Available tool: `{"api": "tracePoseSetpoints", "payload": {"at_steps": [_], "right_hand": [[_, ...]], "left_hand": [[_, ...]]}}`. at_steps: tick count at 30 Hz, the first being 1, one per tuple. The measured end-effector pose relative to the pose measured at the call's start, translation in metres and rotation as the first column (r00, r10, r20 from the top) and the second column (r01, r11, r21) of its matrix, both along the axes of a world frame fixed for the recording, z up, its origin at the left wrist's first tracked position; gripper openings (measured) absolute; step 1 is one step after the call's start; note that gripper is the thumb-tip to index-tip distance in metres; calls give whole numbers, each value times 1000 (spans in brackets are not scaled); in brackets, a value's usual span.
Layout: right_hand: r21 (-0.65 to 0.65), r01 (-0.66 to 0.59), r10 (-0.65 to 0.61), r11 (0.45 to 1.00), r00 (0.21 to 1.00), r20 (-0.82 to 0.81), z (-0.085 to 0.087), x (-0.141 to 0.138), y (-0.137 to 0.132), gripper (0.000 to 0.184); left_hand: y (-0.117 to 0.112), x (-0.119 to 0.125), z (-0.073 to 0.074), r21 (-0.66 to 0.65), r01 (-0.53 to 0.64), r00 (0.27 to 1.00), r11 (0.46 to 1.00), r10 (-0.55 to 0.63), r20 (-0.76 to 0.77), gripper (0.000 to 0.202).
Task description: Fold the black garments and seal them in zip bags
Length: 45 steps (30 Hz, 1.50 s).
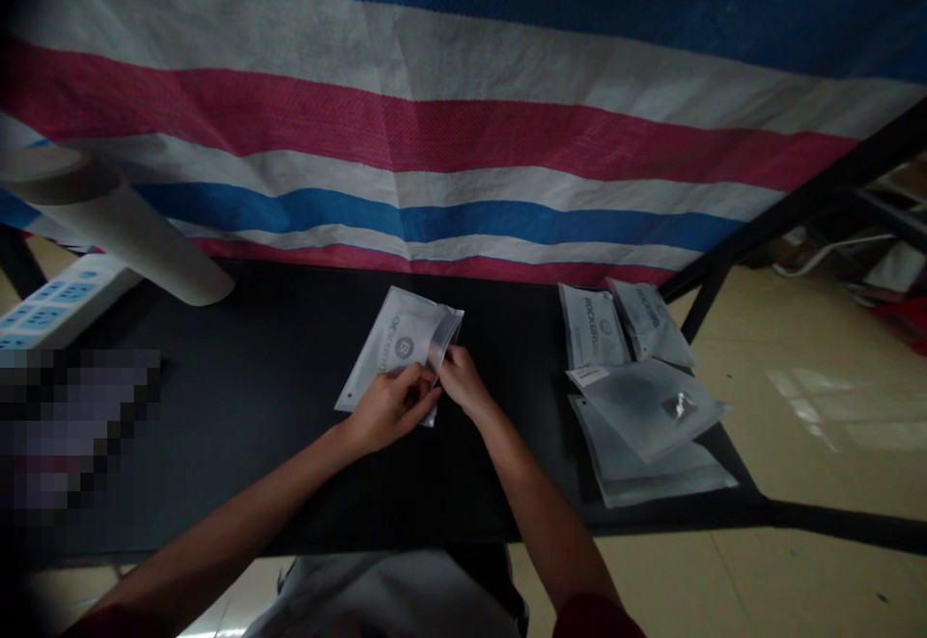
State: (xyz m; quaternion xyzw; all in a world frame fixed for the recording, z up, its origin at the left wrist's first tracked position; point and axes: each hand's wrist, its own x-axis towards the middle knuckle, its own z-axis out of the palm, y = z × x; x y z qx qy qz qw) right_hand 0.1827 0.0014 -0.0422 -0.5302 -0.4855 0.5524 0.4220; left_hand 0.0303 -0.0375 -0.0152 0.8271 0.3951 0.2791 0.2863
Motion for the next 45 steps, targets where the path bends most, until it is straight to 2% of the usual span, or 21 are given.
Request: {"api": "tracePoseSetpoints", "payload": {"at_steps": [4,6,8,10,12,14,17,22,25,28,30,32,34,36,38,40,45], "right_hand": [[-72,2,-13,997,989,-148,10,19,11,37],[-44,53,-57,998,992,-109,14,31,15,39],[-23,65,-65,998,998,2,16,41,17,36],[-66,-20,27,998,994,103,16,47,16,32],[-138,-156,174,978,976,133,14,47,13,29],[-181,-273,296,945,948,114,11,43,10,28],[-169,-339,355,926,931,82,6,34,8,26],[-127,-297,302,946,953,21,3,23,9,28],[-162,-268,261,950,963,-68,1,20,8,37],[-159,-207,188,965,974,-128,-4,18,9,48],[-116,-111,98,987,989,-112,-8,21,12,50],[-63,-1,-4,998,997,-71,-11,28,18,50],[-14,107,-107,994,994,-32,-14,38,25,49],[13,187,-187,982,982,-19,-17,47,30,50],[23,190,-189,982,982,-21,-20,51,33,49],[42,130,-130,991,992,-5,-23,50,33,47],[78,25,-28,997,999,31,-24,41,28,42]], "left_hand": [[8,-2,-1,113,48,995,992,-38,-88,37],[13,-4,-3,133,77,990,988,-60,-129,46],[17,-6,-7,140,93,986,986,-72,-151,39],[20,-9,-10,158,106,982,982,-78,-171,23],[22,-10,-13,184,123,977,975,-86,-194,14],[24,-11,-14,209,129,975,969,-85,-207,17],[24,-12,-15,245,112,975,963,-58,-215,20],[24,-13,-18,302,73,981,950,-14,-192,22],[25,-13,-19,316,60,987,947,-10,-158,21],[20,-9,-13,287,50,992,957,-15,-126,20],[11,-2,-4,244,86,993,966,-62,-105,20],[-4,7,8,193,172,984,966,-160,-74,21],[-23,15,17,149,280,960,948,-276,-44,21],[-40,22,20,96,360,933,928,-360,-26,20],[-53,24,15,43,357,933,933,-355,-58,18],[-59,23,6,9,316,942,949,-312,-122,15],[-51,2,-11,68,135,963,988,-115,-243,15]]}}
